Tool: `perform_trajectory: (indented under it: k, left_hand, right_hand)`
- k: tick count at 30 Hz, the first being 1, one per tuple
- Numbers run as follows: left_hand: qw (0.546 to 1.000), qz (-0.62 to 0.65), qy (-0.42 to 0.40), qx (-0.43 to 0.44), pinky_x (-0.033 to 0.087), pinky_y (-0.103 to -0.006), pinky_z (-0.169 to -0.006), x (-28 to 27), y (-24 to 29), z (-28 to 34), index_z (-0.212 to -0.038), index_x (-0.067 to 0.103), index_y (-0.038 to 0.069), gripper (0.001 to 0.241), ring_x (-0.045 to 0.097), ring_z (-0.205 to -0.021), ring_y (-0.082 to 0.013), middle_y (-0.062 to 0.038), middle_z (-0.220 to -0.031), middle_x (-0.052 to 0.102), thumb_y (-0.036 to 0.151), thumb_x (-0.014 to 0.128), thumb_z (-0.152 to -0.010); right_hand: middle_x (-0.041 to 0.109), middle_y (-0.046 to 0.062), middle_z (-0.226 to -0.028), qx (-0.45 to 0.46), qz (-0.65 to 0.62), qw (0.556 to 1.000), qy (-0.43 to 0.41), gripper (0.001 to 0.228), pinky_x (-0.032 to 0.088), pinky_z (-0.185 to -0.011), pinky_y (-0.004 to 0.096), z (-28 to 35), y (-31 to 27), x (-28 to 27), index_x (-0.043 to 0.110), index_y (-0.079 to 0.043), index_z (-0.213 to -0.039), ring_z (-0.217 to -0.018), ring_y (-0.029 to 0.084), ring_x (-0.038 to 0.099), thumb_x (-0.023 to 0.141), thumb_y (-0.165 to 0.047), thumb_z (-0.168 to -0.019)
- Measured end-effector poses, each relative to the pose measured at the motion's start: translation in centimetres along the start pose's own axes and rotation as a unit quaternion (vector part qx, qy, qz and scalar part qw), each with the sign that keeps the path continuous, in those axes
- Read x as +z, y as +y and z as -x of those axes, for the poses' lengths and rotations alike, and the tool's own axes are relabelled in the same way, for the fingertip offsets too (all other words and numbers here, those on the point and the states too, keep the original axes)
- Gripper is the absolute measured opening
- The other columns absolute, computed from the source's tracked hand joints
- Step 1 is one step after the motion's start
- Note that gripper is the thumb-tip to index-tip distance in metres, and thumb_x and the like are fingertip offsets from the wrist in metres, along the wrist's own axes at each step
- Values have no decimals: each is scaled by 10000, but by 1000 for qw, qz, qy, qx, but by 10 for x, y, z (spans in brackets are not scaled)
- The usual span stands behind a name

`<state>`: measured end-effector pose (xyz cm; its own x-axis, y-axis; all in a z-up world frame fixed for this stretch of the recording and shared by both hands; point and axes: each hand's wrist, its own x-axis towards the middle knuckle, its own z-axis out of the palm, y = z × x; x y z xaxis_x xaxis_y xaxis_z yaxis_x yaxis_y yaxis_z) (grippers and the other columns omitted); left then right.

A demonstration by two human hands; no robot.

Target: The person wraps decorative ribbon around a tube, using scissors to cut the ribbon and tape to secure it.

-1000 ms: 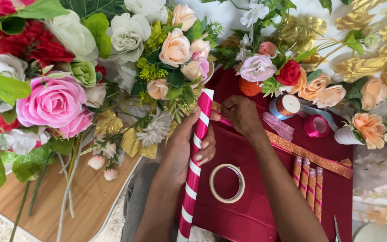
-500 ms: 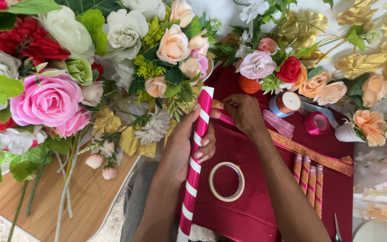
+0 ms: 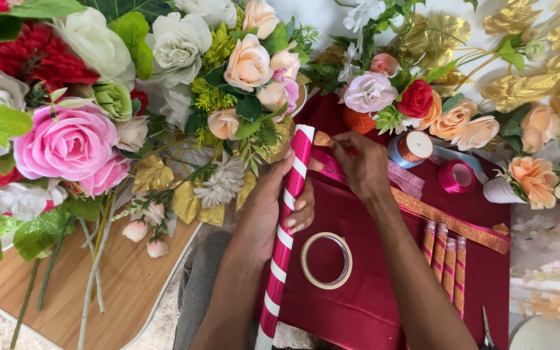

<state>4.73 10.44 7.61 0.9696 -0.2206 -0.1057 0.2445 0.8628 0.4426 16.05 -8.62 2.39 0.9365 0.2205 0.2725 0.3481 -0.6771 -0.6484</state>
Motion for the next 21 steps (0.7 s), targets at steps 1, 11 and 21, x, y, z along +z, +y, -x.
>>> perform_trajectory:
  k: [1, 11, 21]
  left_hand:
    - [1000, 1, -2, -4, 363, -253, -318, -1, 0, 0, -1189, 605, -78, 485, 395, -304, -92, -41, -543, 393, 382, 505, -1075]
    - [998, 15, -33, -46, 349, -229, -317, 9, -12, 1, -1186, 609, -51, 509, 395, -310, -70, -22, -546, 403, 433, 509, -1064]
    - [984, 18, -129, -119, 332, -215, -362, 36, -38, 16, -1098, 624, -8, 405, 380, -362, -62, -13, -546, 456, 372, 484, -1076]
  right_hand:
    - [780, 109, -947, 11, -11, 1000, 19, 129, 582, -842, 431, 3, -5, -4, 784, -115, -1087, -976, 272, 743, 766, -137, -962]
    - [638, 16, -904, -8, -83, 980, 181, 118, 488, -954, 339, 29, 6, -120, 697, -32, -1068, -939, 119, 531, 798, -15, -1010]
    - [612, 66, -1394, -107, 51, 966, 229, 198, 402, -1288, 473, 71, -61, -291, 602, -92, -1326, -1397, 255, 590, 498, -245, -1256]
